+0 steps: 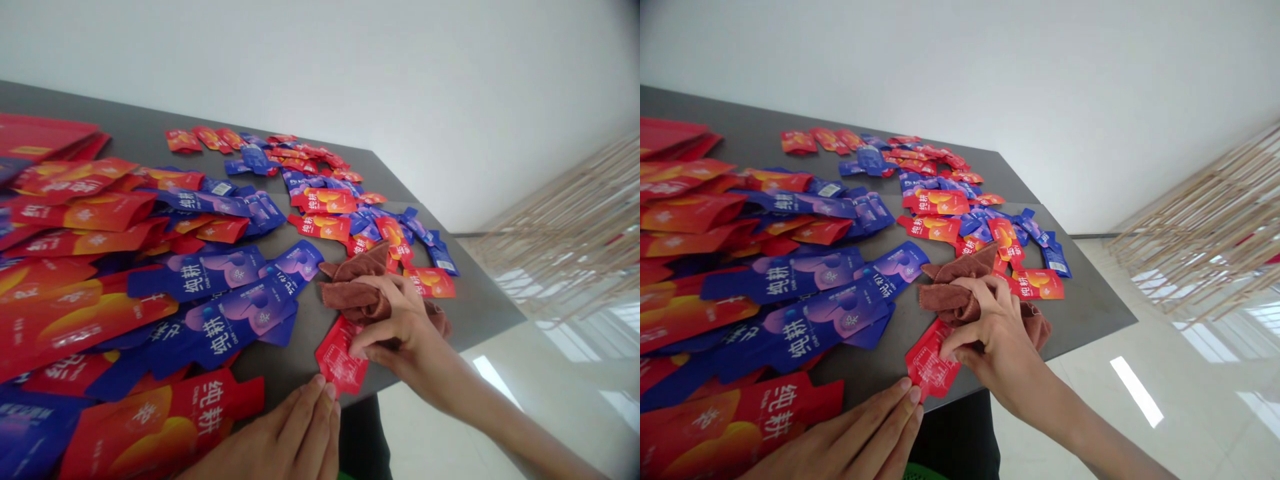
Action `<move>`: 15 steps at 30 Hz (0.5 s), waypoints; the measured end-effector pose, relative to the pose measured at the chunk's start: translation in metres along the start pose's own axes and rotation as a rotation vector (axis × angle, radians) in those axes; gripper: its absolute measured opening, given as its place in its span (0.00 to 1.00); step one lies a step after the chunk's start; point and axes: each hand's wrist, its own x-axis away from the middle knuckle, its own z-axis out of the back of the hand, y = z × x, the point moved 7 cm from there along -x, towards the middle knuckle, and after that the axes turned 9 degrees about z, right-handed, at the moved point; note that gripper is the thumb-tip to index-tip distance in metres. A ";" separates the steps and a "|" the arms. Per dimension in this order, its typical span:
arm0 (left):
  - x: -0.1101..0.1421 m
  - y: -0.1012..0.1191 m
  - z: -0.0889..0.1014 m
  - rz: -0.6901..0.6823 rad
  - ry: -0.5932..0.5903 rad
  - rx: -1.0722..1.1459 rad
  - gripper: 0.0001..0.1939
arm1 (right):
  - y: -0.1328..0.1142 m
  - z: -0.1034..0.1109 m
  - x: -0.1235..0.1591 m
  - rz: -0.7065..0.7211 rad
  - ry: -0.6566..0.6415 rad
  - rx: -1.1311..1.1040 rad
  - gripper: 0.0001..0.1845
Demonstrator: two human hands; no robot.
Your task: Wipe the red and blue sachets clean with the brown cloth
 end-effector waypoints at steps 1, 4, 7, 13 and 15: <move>0.000 -0.001 0.000 0.014 -0.001 -0.002 0.17 | 0.001 0.000 0.000 -0.017 0.003 -0.002 0.15; 0.001 -0.001 -0.002 0.028 0.004 -0.006 0.17 | 0.003 0.001 0.001 -0.043 0.027 -0.001 0.16; 0.002 0.002 -0.003 0.003 0.038 -0.016 0.17 | 0.002 0.001 0.001 -0.022 0.014 0.008 0.20; -0.003 -0.001 -0.002 0.021 0.011 -0.008 0.18 | 0.000 0.001 0.000 -0.023 -0.014 0.006 0.17; -0.004 0.000 0.001 0.001 0.016 -0.009 0.18 | 0.000 0.000 0.001 -0.044 -0.007 0.006 0.16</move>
